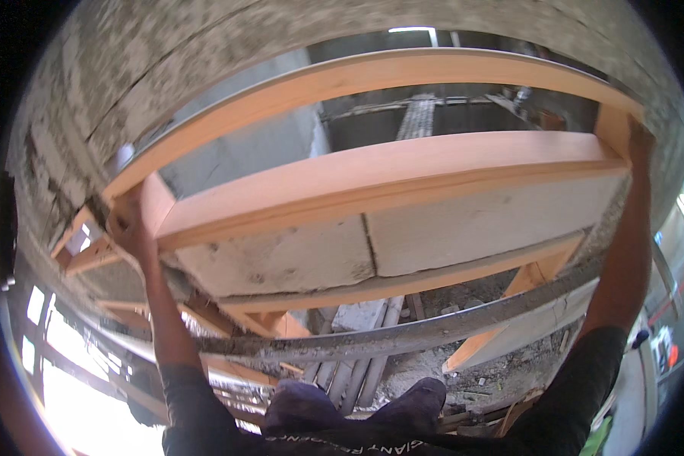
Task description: The person uses a hand saw to cut a wooden frame, applies mortar to a stone archway, and fits curved wooden pieces into the frame. They then use a tape measure to check dimensions of the installed components.
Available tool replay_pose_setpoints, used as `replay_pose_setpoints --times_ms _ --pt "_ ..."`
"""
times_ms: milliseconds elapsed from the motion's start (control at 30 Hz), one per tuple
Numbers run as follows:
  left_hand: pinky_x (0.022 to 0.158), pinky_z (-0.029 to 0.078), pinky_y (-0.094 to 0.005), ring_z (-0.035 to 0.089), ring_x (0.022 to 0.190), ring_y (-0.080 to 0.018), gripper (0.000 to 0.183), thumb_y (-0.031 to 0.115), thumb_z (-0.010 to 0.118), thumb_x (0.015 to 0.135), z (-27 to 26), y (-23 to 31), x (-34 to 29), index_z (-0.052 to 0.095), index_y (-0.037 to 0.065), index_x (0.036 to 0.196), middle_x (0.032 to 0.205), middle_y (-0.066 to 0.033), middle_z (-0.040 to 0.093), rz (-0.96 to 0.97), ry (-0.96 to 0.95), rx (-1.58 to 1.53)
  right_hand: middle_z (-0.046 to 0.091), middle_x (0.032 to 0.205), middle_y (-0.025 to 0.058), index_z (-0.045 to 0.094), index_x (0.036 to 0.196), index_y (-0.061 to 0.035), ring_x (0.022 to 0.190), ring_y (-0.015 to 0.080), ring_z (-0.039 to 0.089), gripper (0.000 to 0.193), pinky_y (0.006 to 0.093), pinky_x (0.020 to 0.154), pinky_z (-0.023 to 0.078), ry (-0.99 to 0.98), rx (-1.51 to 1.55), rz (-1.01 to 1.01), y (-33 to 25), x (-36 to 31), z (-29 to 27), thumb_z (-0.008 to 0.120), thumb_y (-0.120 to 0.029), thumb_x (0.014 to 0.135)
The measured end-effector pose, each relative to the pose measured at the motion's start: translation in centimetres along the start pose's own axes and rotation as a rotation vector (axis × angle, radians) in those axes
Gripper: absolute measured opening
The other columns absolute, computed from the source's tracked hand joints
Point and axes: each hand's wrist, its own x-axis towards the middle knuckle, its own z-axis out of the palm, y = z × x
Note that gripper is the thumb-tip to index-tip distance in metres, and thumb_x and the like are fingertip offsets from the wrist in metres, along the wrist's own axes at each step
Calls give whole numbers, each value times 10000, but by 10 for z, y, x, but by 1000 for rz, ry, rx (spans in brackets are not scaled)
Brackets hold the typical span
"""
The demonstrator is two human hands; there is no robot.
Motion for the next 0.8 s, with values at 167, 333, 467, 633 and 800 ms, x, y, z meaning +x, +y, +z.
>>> replay_pose_setpoints --times_ms 167,333,467,633,800 --pt "694 435 -309 506 779 -189 500 374 737 743 -47 -32 -4 566 -20 999 916 -92 540 -80 19 85 481 1335 104 380 1377 -123 1143 260 529 420 356 934 432 163 -427 -728 11 46 49 352 -139 959" --pt "717 451 -416 540 850 -264 525 447 703 751 -8 22 -24 558 8 1000 910 -121 512 26 -123 221 523 1266 169 450 1317 -49 1131 266 526 479 350 938 415 -76 448 169 -48 -99 12 423 -327 928" --pt "665 482 -410 580 805 -277 443 430 681 764 -39 7 -20 570 44 952 877 -123 565 -98 -230 217 546 1230 184 514 1260 -5 1127 280 519 727 339 956 397 -25 636 39 -186 -133 -58 528 -590 829" --pt "682 473 -457 586 826 -332 446 405 707 717 -31 2 -24 554 52 942 928 -145 552 86 -155 211 507 1269 209 527 1255 -42 1163 369 480 838 409 985 390 -23 232 353 -241 -145 -113 480 -722 767" --pt "814 397 -437 491 999 -325 519 321 754 675 -50 -6 -21 503 39 1031 1023 -149 482 173 -270 202 501 1279 198 504 1282 -68 1127 335 511 746 408 955 409 -323 432 736 -370 -178 -125 463 -656 823"
